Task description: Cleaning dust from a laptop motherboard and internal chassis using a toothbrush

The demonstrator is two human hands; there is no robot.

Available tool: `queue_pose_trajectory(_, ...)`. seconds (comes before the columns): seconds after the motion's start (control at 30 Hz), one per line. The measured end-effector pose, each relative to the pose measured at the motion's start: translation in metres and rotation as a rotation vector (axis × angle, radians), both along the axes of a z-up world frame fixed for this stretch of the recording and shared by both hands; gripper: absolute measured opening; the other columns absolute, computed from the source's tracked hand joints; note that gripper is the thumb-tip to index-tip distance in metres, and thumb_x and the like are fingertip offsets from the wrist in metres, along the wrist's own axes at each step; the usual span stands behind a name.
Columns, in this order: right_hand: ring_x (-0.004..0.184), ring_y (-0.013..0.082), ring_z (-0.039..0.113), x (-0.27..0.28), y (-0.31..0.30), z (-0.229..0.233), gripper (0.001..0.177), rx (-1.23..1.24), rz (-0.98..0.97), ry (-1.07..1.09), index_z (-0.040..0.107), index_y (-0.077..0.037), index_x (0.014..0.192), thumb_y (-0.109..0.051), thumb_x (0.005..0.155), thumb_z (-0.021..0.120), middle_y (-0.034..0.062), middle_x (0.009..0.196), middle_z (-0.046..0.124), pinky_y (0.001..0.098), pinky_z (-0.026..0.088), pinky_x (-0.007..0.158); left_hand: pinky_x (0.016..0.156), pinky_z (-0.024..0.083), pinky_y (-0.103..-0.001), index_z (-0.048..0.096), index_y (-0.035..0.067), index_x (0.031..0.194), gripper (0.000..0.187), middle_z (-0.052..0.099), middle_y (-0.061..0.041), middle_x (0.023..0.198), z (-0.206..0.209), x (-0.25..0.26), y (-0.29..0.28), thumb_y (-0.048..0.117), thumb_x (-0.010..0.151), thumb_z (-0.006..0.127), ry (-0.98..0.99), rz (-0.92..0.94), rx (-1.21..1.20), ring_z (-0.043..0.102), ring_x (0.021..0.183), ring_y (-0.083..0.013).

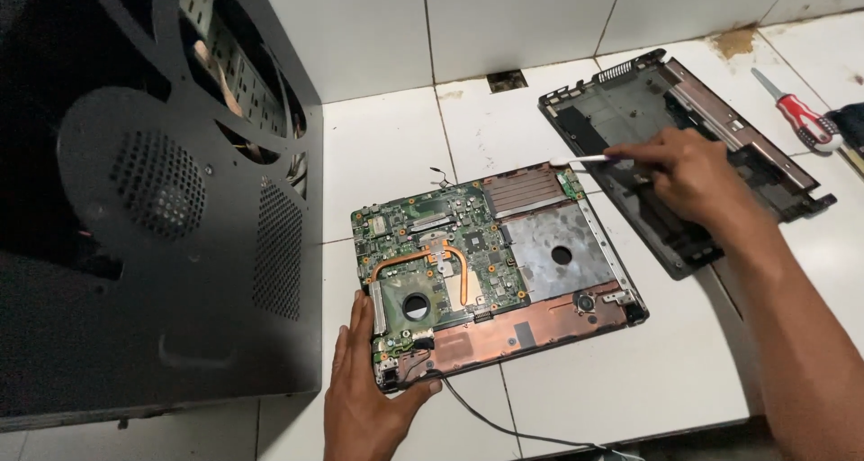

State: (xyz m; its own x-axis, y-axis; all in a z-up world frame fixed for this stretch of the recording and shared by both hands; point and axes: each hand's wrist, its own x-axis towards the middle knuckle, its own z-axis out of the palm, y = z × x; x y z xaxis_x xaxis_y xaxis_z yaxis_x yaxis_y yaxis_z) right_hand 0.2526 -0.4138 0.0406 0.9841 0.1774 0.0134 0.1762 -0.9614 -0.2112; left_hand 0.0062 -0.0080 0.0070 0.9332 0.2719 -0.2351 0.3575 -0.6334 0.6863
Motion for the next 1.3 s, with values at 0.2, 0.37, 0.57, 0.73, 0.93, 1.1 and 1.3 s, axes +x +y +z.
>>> queue_pose_trajectory(0.2,0.089,0.0266,0.054,0.013,-0.022,-0.030,0.061,-0.057,0.069,-0.098,0.066,-0.048,0.145,-0.005,0.103,0.056,0.0061,0.090,0.060,0.0431,0.048,0.081,0.128,0.021,-0.046,0.020,0.034,0.166,0.131,0.018,0.018,0.177,-0.007,0.001,0.003,0.040,0.062,0.099,-0.064,-0.031,0.018,0.015,0.164,-0.0258)
queue_pose_trajectory(0.37,0.081,0.0315,0.065,-0.011,-0.014,-0.038,0.078,-0.094,0.112,-0.228,0.066,-0.044,0.146,0.002,0.084,0.059,0.0047,0.097,0.066,0.0477,0.049,0.059,0.127,0.022,-0.048,0.020,0.034,0.166,0.130,0.016,0.019,0.177,-0.004,0.001,0.001,0.038,0.062,0.099,-0.041,-0.024,0.009,0.014,0.164,-0.0261)
queue_pose_trajectory(0.57,0.105,0.0371,0.069,-0.072,0.003,-0.010,0.064,0.042,0.012,-0.028,0.061,-0.036,0.152,-0.008,0.094,0.060,0.0122,0.121,0.072,0.0476,0.052,0.083,0.127,0.022,-0.046,0.021,0.035,0.166,0.131,0.018,0.019,0.177,0.002,0.001,0.000,0.033,0.062,0.099,-0.040,-0.002,-0.040,0.012,0.165,-0.0253)
queue_pose_trajectory(0.73,0.107,0.0275,0.075,-0.134,0.007,0.016,0.076,-0.271,-0.151,-0.029,0.053,-0.055,0.154,-0.015,0.091,0.063,-0.0044,0.126,0.076,0.0451,0.061,0.073,0.126,0.024,-0.047,0.020,0.035,0.167,0.130,0.019,0.017,0.177,0.005,-0.002,0.000,0.034,0.065,0.100,-0.028,0.000,-0.048,0.012,0.164,-0.0272)
queue_pose_trajectory(0.93,0.084,0.0317,0.073,-0.185,0.069,0.009,0.099,0.063,0.013,0.120,0.040,-0.049,0.163,0.001,0.080,0.059,0.0007,0.115,0.063,0.0434,0.057,0.074,0.124,0.026,-0.053,0.016,0.035,0.168,0.126,0.015,0.015,0.178,0.013,-0.005,0.001,0.043,0.071,0.096,-0.038,-0.032,-0.046,0.010,0.164,-0.0321)
queue_pose_trajectory(1.1,0.063,0.0305,0.069,-0.211,0.154,-0.025,0.054,0.130,0.164,-0.291,0.060,-0.032,0.149,-0.029,0.095,0.066,0.0004,0.101,0.070,0.0479,0.054,0.049,0.124,0.025,-0.055,0.011,0.036,0.168,0.124,0.011,0.017,0.179,0.019,-0.007,0.001,0.047,0.075,0.092,0.009,-0.046,-0.064,0.007,0.165,-0.0309)
queue_pose_trajectory(1.3,0.049,0.0323,0.066,-0.160,0.198,-0.020,0.038,0.101,0.112,-0.452,0.073,-0.015,0.138,-0.020,0.101,0.064,0.0084,0.088,0.077,0.0515,0.053,0.041,0.124,0.025,-0.052,0.015,0.028,0.168,0.124,0.013,0.012,0.178,0.009,-0.011,0.006,0.044,0.074,0.095,-0.123,-0.090,-0.064,0.010,0.163,-0.0365)
